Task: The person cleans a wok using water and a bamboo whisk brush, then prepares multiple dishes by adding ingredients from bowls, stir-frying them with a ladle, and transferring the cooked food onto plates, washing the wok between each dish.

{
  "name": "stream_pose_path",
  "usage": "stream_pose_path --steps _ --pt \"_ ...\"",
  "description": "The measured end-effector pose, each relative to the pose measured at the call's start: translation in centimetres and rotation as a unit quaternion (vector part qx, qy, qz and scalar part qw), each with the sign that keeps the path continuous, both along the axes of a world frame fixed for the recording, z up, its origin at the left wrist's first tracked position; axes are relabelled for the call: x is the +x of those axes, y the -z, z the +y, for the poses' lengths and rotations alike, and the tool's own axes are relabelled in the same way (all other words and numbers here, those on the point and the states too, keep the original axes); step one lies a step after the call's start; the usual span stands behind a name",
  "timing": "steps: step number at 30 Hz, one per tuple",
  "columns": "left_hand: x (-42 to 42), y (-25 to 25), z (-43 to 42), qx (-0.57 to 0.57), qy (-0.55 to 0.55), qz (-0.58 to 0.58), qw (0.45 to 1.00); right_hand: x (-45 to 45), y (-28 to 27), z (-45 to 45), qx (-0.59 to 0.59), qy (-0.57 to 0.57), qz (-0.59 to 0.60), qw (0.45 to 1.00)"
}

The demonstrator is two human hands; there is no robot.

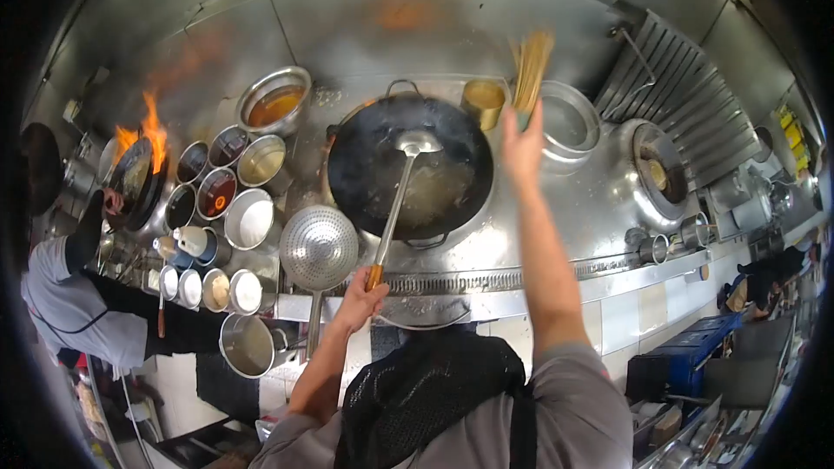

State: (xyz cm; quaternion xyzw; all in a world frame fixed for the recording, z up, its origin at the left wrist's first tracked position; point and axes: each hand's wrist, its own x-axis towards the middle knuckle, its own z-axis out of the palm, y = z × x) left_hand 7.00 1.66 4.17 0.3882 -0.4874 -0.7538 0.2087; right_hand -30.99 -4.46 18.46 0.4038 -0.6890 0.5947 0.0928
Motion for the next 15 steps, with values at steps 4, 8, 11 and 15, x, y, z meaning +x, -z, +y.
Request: stream_pose_path --steps 4,8,11,15 --pt "-3.0 2.2 0.3 -0.096 -0.015 -0.013 0.995 1.0 5.2 2.8 0.546 -0.111 0.074 0.827" --pt "-3.8 1.7 -0.8 -0.416 -0.112 -0.089 0.898 -4.3 0.6 5.2 0.630 -0.139 0.168 0.746" --pt "-3.4 -1.1 -0.9 -0.383 -0.083 -0.185 0.901 -2.3 -9.9 7.6 0.452 -0.039 -0.030 0.890" --pt "-4.5 -3.6 -0.1 -0.394 -0.026 -0.234 0.888 0.4 -6.6 6.6 0.016 0.074 0.160 0.984"
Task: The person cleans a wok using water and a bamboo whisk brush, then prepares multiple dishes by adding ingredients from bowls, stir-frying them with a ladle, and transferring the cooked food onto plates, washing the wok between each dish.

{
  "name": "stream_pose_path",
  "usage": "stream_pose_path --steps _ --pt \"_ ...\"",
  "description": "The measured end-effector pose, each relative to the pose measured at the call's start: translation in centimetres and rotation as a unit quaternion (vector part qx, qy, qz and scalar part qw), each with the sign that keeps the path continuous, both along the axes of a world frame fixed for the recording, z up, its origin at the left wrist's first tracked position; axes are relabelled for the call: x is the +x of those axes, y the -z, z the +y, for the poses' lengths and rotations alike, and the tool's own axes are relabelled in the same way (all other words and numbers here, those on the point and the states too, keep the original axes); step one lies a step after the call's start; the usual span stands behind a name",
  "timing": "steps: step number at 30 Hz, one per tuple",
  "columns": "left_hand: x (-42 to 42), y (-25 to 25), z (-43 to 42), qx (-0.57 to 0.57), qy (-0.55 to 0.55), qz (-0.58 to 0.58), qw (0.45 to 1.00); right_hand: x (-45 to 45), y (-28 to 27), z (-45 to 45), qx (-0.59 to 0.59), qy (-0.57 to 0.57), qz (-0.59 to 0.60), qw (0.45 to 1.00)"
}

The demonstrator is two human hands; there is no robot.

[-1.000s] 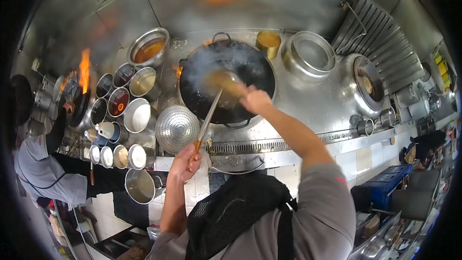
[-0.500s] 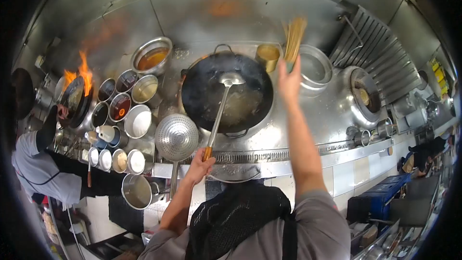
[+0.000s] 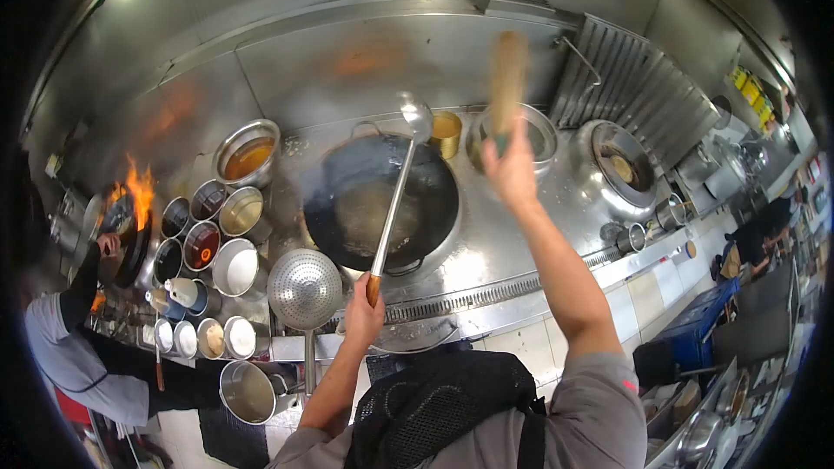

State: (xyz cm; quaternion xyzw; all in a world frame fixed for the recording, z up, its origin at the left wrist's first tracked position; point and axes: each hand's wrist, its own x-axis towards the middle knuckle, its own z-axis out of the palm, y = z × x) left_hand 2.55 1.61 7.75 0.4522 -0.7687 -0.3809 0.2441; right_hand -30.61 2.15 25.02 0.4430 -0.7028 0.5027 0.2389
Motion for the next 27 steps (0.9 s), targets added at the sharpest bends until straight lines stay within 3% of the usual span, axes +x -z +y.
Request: stream_pose_path --steps 1,2,3,4,5,6,9,10,12,13,14,15,16,17,18,19,21,22,25,26,27 --pt "-0.4 -0.3 0.5 0.005 0.026 0.000 1.000 -0.8 0.3 1.0 0.000 0.010 0.000 1.000" --pt "-0.7 -0.1 1.1 0.005 0.035 0.000 0.999 -1.7 0.4 2.1 0.321 0.051 0.055 0.944" --pt "-0.8 0.1 1.6 0.010 0.029 0.018 0.999 -2.5 0.2 2.8 0.604 0.082 0.100 0.786" --pt "-0.7 0.4 2.1 0.015 0.020 0.034 0.999 -6.1 -0.7 3.0 0.690 0.083 0.116 0.710" --pt "-0.3 1.4 2.2 0.013 0.020 0.031 0.999 -9.9 -0.4 4.3 0.671 0.073 0.144 0.724" --pt "0.4 3.0 2.0 0.013 0.035 0.064 0.997 -9.8 -3.7 6.1 0.648 0.058 0.128 0.749" --pt "1.9 2.4 2.9 0.052 0.050 0.115 0.991 -16.0 -5.7 10.2 0.291 -0.053 0.032 0.955" --pt "2.1 2.1 3.1 0.132 0.106 0.174 0.970 -15.8 -6.1 10.9 0.293 -0.061 0.025 0.954" --pt "2.1 -0.2 4.1 0.274 0.183 0.224 0.917 -15.5 -5.8 12.9 0.362 -0.146 0.146 0.909" --pt "1.6 -0.3 4.5 0.280 0.171 0.219 0.919 -15.6 -5.2 13.7 0.582 -0.072 0.205 0.784" --pt "1.3 0.1 4.4 0.371 0.230 0.241 0.867 -15.5 -4.2 14.5 0.754 0.007 0.257 0.604" --pt "1.2 0.7 4.7 0.455 0.284 0.263 0.802 -18.1 -0.7 16.8 0.738 -0.041 0.287 0.609" --pt "0.2 1.6 6.0 0.449 0.271 0.256 0.812 -19.0 0.7 19.5 0.687 -0.053 0.267 0.673" --pt "-1.0 2.2 7.3 0.451 0.255 0.268 0.813 -21.7 3.0 22.7 0.592 -0.084 0.203 0.775" --pt "-2.2 2.7 8.7 0.462 0.265 0.244 0.810 -21.4 3.1 23.8 0.624 -0.045 0.054 0.778" --pt "-3.2 3.3 10.1 0.474 0.275 0.220 0.807 -20.7 3.0 25.4 0.556 -0.088 -0.062 0.824" --pt "-5.2 4.9 12.8 0.493 0.239 0.208 0.811 -23.4 10.2 29.5 0.402 -0.070 -0.069 0.910" --pt "-6.4 5.6 13.7 0.470 0.238 0.194 0.827 -21.8 10.0 29.8 0.427 -0.006 -0.297 0.854" --pt "-9.8 10.0 16.0 0.452 0.203 0.190 0.848 -25.2 21.8 31.9 0.325 0.056 -0.271 0.904" --pt "-11.2 12.3 16.5 0.453 0.182 0.191 0.852 -20.2 17.6 29.4 0.329 0.064 -0.373 0.865" --pt "-12.7 15.4 17.4 0.433 0.159 0.187 0.867 -18.6 18.1 28.0 0.294 0.028 -0.350 0.889"
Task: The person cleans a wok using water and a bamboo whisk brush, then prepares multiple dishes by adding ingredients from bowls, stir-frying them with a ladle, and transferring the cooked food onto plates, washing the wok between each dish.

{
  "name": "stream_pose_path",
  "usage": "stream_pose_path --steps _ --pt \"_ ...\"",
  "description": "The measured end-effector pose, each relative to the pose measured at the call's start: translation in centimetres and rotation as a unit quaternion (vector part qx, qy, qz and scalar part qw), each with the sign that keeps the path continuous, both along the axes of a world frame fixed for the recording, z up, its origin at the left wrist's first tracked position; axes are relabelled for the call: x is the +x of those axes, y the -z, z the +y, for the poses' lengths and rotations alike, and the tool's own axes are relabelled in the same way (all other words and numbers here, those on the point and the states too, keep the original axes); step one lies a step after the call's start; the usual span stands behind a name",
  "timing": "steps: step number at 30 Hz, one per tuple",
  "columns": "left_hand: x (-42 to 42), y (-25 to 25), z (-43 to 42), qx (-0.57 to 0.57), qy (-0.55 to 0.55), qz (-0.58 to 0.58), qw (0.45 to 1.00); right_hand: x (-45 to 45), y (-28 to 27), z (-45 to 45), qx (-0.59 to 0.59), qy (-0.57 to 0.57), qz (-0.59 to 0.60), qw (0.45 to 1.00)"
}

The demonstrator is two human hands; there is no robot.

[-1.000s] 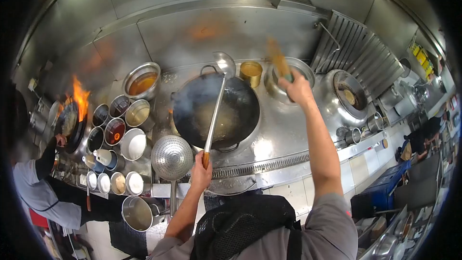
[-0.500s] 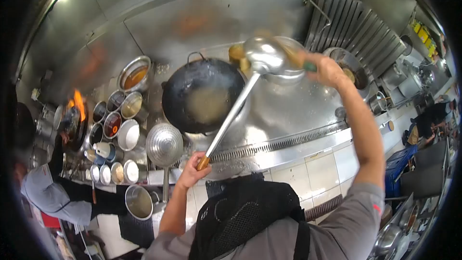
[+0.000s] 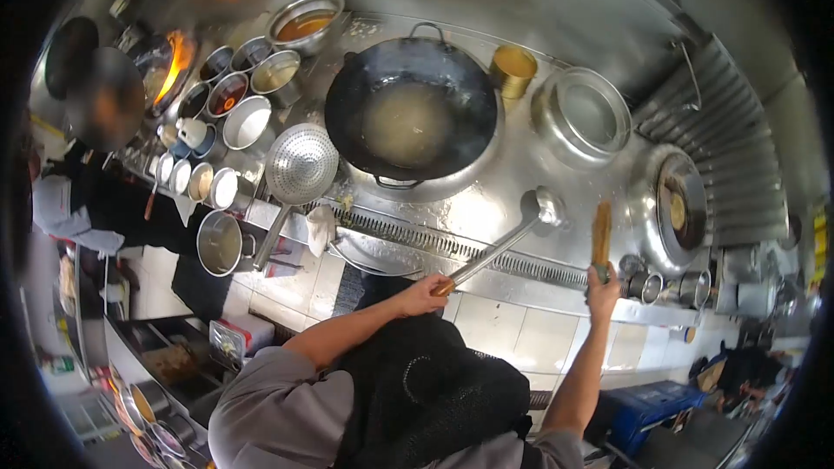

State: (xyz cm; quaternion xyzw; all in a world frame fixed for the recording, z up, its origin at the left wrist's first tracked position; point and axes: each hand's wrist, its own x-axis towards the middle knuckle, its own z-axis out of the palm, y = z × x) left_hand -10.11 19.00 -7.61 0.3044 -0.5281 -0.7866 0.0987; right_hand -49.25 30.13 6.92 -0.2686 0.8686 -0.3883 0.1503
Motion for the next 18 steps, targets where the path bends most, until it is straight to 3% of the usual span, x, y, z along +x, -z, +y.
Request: stream_pose_path --steps 2,4,5,6,8,10,12,14,18 --pt "-1.3 -3.0 -0.5 -0.066 0.076 -0.090 0.991 4.5 -2.2 -4.4 -0.039 -0.097 0.013 0.994" --pt "-1.5 -0.3 -0.4 -0.219 0.254 -0.055 0.940 8.4 -4.0 -9.4 -0.045 -0.198 0.033 0.979" --pt "0.1 0.8 0.3 -0.324 0.247 -0.053 0.912 10.1 -4.6 -11.9 -0.037 -0.248 0.041 0.967" --pt "1.6 -0.4 -1.0 -0.324 0.242 -0.051 0.913 11.4 -5.4 -14.8 -0.017 -0.293 0.034 0.955" --pt "5.8 -6.5 -4.4 -0.263 0.198 -0.006 0.944 13.7 -7.2 -21.1 -0.032 -0.459 0.161 0.873" --pt "11.7 -9.4 -6.9 -0.263 -0.013 -0.047 0.963 14.3 -6.8 -28.8 0.080 -0.549 0.176 0.813" --pt "17.3 -8.0 -9.1 -0.342 -0.273 -0.143 0.888 15.9 -4.4 -36.2 0.191 -0.509 0.208 0.813" --pt "21.0 -8.9 -11.4 -0.398 -0.358 -0.270 0.800 18.2 -2.4 -40.9 0.172 -0.459 0.175 0.854" --pt "23.5 -2.0 -13.5 -0.400 -0.347 -0.292 0.797 25.6 0.4 -38.7 0.189 -0.465 0.205 0.840"
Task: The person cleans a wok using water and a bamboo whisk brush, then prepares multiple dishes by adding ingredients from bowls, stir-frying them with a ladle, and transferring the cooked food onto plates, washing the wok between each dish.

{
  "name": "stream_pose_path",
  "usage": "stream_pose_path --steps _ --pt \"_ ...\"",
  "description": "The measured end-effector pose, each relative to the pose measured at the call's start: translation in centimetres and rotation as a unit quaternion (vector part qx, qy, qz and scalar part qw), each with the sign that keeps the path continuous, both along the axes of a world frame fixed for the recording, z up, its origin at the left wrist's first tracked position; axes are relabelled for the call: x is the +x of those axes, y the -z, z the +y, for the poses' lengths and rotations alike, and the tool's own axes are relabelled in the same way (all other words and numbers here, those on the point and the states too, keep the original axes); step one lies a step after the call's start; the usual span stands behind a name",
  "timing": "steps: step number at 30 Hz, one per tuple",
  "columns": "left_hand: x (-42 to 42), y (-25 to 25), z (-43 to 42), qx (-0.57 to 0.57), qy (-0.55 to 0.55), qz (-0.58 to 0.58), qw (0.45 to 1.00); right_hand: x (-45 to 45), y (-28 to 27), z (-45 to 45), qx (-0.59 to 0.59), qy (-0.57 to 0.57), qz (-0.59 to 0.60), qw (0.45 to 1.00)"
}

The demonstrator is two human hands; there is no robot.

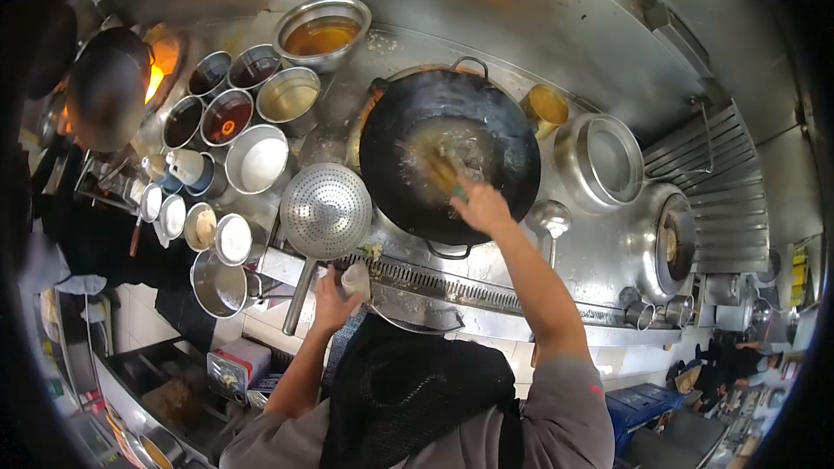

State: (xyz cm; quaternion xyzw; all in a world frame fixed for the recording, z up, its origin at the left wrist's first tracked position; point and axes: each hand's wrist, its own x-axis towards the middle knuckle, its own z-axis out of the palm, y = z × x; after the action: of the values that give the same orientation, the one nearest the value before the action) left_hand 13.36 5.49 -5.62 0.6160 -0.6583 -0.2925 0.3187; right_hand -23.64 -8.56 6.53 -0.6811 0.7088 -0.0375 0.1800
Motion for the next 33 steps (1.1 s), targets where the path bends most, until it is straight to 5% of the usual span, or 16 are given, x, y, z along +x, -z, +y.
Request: stream_pose_path --steps 4,6,8,12,14,15,18,22,26,27,30,33 --pt "-0.1 0.8 -1.9 0.102 0.101 -0.046 0.989 -5.6 -4.0 3.9 0.115 -0.024 0.022 0.993" --pt "0.0 0.5 -2.4 0.290 0.104 0.146 0.940 -12.0 -4.2 3.5 0.075 0.023 0.079 0.994" --pt "-0.4 -0.1 -2.0 0.295 0.080 0.240 0.921 -13.7 -3.4 0.6 -0.014 0.098 0.068 0.993" --pt "-3.3 -2.3 -2.9 0.262 0.066 0.384 0.883 -4.2 1.8 -6.1 -0.053 0.166 0.007 0.985" --pt "-5.8 -4.3 -3.6 0.301 0.082 0.579 0.753 0.9 3.8 -6.1 -0.041 0.129 -0.086 0.987" --pt "-7.0 -6.2 -3.5 0.342 0.055 0.586 0.732 2.9 4.9 -5.0 -0.081 0.117 -0.149 0.979" --pt "-9.4 -6.9 -3.2 0.384 0.007 0.610 0.693 4.5 0.3 -0.5 0.019 0.051 -0.171 0.984" --pt "-11.0 -10.2 -3.1 0.433 -0.050 0.614 0.658 -3.8 -6.3 4.4 0.125 -0.072 0.074 0.987" --pt "-12.7 -8.9 -2.0 0.461 -0.068 0.603 0.648 -11.7 -5.5 1.8 -0.013 0.033 0.180 0.983" --pt "-13.8 -6.9 -2.0 0.397 0.025 0.485 0.779 -11.8 -3.4 -0.5 -0.043 0.058 0.143 0.987" --pt "-20.0 -6.7 -4.4 0.340 -0.056 0.633 0.693 -5.5 -1.2 -6.0 -0.004 0.108 -0.001 0.994" --pt "-21.7 -5.0 -5.0 0.299 -0.093 0.585 0.748 1.4 3.1 -6.4 0.005 0.076 -0.178 0.981"
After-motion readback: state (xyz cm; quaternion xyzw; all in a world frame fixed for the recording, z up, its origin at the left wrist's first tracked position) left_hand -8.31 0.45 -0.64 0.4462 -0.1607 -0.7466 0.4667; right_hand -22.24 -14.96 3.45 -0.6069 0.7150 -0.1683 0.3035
